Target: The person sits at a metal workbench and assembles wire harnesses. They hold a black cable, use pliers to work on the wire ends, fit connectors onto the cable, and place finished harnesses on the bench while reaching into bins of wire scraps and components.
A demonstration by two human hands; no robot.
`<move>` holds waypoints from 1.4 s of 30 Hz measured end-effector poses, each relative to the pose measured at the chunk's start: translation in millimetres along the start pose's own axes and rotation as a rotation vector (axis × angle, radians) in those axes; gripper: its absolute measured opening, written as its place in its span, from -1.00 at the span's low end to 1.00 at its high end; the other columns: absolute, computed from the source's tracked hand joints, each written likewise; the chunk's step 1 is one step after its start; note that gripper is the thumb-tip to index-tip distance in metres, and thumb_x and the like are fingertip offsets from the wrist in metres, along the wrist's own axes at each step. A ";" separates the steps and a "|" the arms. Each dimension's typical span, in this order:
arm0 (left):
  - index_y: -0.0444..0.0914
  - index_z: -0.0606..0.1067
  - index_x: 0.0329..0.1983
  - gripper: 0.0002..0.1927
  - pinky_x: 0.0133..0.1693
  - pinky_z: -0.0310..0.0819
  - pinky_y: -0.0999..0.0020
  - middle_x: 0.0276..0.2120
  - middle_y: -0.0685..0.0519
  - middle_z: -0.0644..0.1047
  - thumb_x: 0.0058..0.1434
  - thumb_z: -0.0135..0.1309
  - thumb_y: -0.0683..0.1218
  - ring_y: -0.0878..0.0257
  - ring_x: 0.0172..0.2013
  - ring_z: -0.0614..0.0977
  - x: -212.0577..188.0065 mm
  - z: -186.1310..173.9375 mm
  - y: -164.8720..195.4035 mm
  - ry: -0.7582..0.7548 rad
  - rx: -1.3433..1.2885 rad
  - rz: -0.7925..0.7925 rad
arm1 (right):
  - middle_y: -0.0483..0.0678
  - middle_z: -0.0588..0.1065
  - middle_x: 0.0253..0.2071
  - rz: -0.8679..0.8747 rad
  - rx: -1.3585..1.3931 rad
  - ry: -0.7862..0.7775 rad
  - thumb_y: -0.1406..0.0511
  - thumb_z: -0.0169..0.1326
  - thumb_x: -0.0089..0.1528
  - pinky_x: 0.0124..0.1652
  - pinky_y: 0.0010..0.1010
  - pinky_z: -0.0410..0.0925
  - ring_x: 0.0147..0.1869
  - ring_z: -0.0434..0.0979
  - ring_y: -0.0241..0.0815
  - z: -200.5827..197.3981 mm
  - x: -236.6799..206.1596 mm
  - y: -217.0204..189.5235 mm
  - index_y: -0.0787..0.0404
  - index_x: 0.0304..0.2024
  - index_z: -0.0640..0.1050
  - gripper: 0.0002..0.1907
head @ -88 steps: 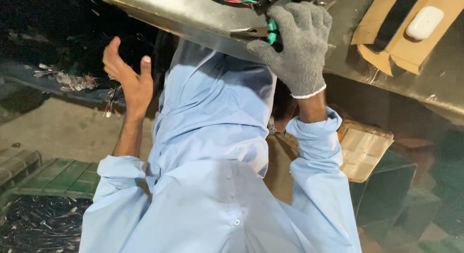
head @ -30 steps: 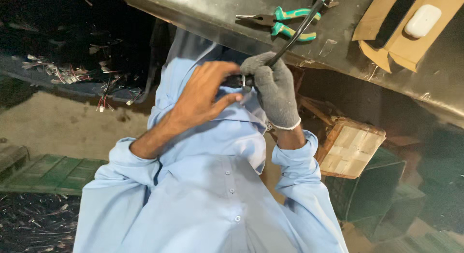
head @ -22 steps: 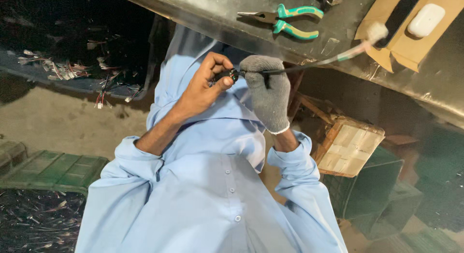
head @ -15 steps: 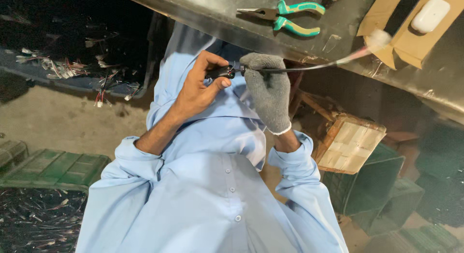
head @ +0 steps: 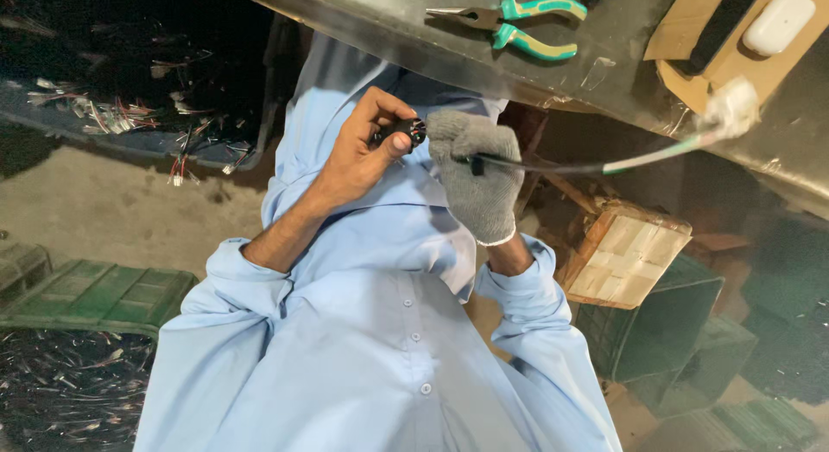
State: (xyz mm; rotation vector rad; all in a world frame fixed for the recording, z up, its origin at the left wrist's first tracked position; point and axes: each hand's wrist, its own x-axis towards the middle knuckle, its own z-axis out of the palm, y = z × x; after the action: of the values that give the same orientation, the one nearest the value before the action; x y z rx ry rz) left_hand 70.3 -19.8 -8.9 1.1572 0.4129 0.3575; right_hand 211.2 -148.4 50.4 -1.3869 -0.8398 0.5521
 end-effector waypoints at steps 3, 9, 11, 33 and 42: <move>-0.28 0.34 0.09 -0.54 -0.09 0.39 0.47 -0.15 0.14 0.49 0.46 0.10 0.17 0.43 -0.16 0.48 1.2 -0.1 -1.7 -0.021 -0.034 0.041 | 0.11 0.55 0.05 -0.072 -0.008 -0.096 0.61 0.22 0.27 0.11 -0.36 0.48 0.17 0.59 -0.02 -2.0 2.9 2.2 0.24 -0.08 0.40 -0.67; -0.29 0.38 0.13 -0.54 -0.06 0.41 0.46 -0.15 0.14 0.48 0.48 0.04 0.18 0.43 -0.14 0.47 -1.6 0.8 2.5 -0.078 0.109 -0.042 | 0.10 0.52 0.07 -0.091 -0.244 -0.112 0.50 0.37 0.18 0.15 -0.27 0.44 0.18 0.55 -0.02 -7.4 15.6 -0.4 0.23 -0.09 0.44 -0.62; -0.30 0.37 0.18 -0.54 0.07 0.41 0.43 -0.04 0.12 0.48 0.51 0.04 0.16 0.40 -0.03 0.49 -1.3 -0.5 4.8 -0.126 0.070 0.021 | 0.08 0.50 0.01 -0.068 -0.342 -0.103 0.45 0.41 0.14 0.10 -0.26 0.42 0.14 0.52 -0.04 -9.7 17.5 -5.1 0.23 -0.11 0.49 -0.63; -0.24 0.23 0.26 -0.73 -0.12 0.19 0.48 -0.25 0.18 0.25 0.61 -0.06 -0.09 0.40 -0.24 0.23 13.8 -5.0 7.6 -0.272 0.030 -0.087 | -0.06 0.49 -0.09 0.360 -0.196 -0.112 0.53 0.19 0.13 -0.03 -0.46 0.43 -0.05 0.51 -0.30 -11.5 12.9 19.2 0.31 -0.01 0.48 -0.63; -0.23 0.39 0.15 -0.79 -0.10 0.42 0.45 -0.17 0.15 0.43 0.51 -0.01 -0.11 0.35 -0.18 0.47 0.0 20.5 19.4 0.033 0.528 0.130 | -0.09 0.55 -0.28 0.467 -0.190 -0.076 0.52 0.06 0.20 -0.20 -0.46 0.41 -0.23 0.51 -0.35 -3.6 14.2 24.4 0.30 -0.15 0.52 -0.82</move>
State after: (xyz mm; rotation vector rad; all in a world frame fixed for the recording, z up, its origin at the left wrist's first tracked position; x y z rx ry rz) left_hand 79.2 -29.2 16.2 1.7001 0.4773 0.3930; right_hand 225.9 -136.5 29.2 -1.7599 -0.6386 0.9053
